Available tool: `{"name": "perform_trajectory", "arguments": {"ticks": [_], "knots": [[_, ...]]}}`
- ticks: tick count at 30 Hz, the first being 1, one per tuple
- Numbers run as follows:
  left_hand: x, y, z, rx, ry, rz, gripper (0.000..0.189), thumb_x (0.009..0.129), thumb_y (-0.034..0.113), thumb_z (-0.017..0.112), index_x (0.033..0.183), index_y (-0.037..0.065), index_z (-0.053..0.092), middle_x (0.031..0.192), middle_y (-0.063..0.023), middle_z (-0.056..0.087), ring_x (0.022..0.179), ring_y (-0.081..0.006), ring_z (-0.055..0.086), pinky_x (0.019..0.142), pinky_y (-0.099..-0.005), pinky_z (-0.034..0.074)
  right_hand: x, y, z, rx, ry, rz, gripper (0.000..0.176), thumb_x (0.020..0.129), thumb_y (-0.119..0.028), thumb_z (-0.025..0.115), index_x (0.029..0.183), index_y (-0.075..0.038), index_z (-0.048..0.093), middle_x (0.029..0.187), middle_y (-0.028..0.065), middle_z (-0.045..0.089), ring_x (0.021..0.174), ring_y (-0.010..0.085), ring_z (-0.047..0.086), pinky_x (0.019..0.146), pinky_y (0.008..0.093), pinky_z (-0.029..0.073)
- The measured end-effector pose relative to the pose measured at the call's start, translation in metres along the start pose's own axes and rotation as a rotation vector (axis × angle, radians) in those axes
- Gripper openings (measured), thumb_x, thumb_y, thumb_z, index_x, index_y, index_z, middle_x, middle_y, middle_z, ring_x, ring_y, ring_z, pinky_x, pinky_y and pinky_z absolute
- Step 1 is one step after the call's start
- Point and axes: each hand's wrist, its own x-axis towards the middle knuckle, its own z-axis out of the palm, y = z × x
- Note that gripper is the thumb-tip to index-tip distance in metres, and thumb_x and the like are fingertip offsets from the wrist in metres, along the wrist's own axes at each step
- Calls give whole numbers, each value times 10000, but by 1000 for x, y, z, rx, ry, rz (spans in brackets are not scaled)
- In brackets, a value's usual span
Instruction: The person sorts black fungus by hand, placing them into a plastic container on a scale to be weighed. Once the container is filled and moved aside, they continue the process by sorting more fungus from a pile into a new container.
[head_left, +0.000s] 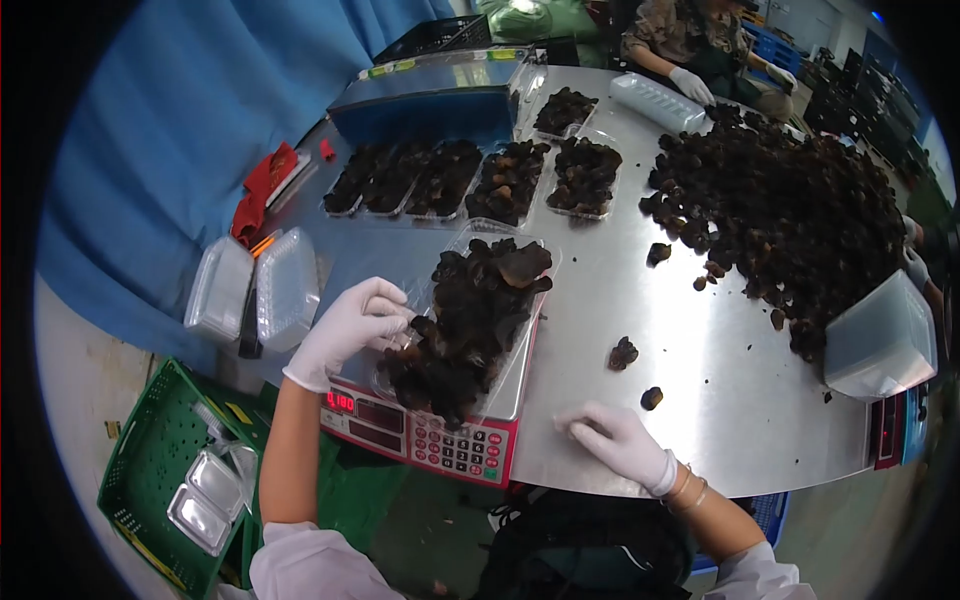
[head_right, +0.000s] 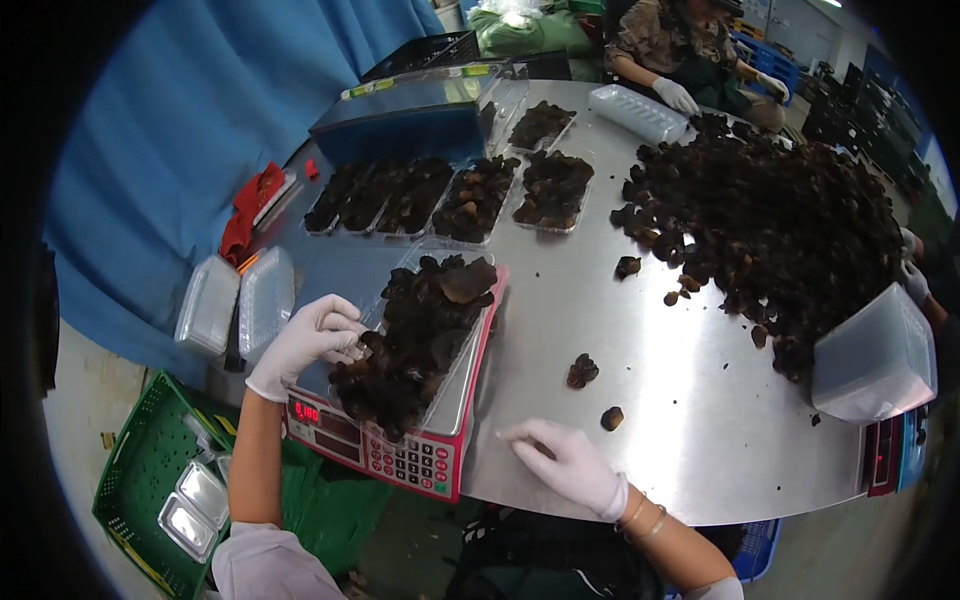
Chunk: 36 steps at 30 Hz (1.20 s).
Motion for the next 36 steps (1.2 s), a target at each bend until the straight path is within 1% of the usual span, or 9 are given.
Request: {"name": "perform_trajectory", "arguments": {"ticks": [1, 4, 8, 19, 20, 26, 30, 33, 36], "knots": [[-5, 7, 4, 17, 5, 21, 372, 896, 114, 697, 1235, 6, 590, 952, -72, 713, 842, -133, 705, 736, -271, 578, 13, -7, 2, 95, 24, 72, 228, 1010, -163, 592, 1199, -59, 666, 1011, 55, 694, 889, 171, 661, 822, 294, 531], [2, 6, 7, -13, -143, -13, 472, 883, 98, 718, 1315, -20, 570, 1004, -56, 703, 882, -134, 710, 717, -260, 591, 54, -28, -3, 341, 71, 226, 207, 1027, -227, 597, 1141, -57, 631, 912, 18, 669, 774, 99, 624, 701, 251, 514], [18, 12, 20, 0, -193, -8, 391, 876, 78, 717, 1242, -29, 629, 989, -35, 678, 854, -114, 685, 704, -249, 590, 95, -38, -20, 387, 99, 339, 220, 1036, -278, 598, 958, -79, 545, 817, 3, 633, 655, 52, 558, 593, 218, 458], [155, 64, -32, 72, -5, 169, 285, 880, 46, 713, 1158, 11, 667, 1000, -69, 691, 865, -148, 664, 727, -322, 597, 260, -20, -80, 302, 251, 122, 201, 970, -258, 637, 910, -81, 563, 771, 9, 640, 637, 83, 578, 578, 235, 452], [170, 69, -38, 92, -3, 166, 310, 897, 106, 712, 1197, 43, 660, 972, -6, 663, 873, -108, 618, 771, -306, 559, 281, -14, -86, 300, 256, 116, 201, 970, -258, 637, 910, -81, 563, 771, 9, 640, 637, 83, 578, 578, 235, 452], [273, 57, -57, 141, 63, 120, 281, 906, 68, 690, 1183, 34, 655, 956, -18, 668, 861, -133, 646, 776, -320, 568, 374, 45, -96, 372, 292, 228, 216, 974, -266, 599, 1062, -69, 590, 905, 43, 685, 637, 112, 594, 588, 240, 465], [319, 31, -57, 194, 94, 37, 262, 870, -14, 651, 1132, -22, 655, 893, -92, 690, 771, -210, 687, 689, -381, 608, 395, 72, -99, 495, 126, 472, 358, 1016, -156, 505, 1347, -25, 538, 1100, 117, 706, 672, 161, 650, 553, 293, 534], [330, 23, -57, 350, 116, 20, 280, 848, -19, 646, 1128, -16, 656, 916, -103, 693, 816, -230, 694, 719, -377, 607, 384, 74, -98, 415, 71, 429, 485, 1004, -87, 456, 1480, 6, 436, 1167, 140, 692, 676, 170, 654, 564, 312, 542], [314, 31, -65, 400, 59, 46, 409, 886, 138, 698, 1257, -19, 628, 1015, -75, 687, 953, -197, 671, 815, -356, 570, 341, 51, -102, 208, 101, 286, 449, 986, -106, 506, 1422, 3, 516, 1161, 118, 693, 687, 147, 654, 622, 299, 543]]}}
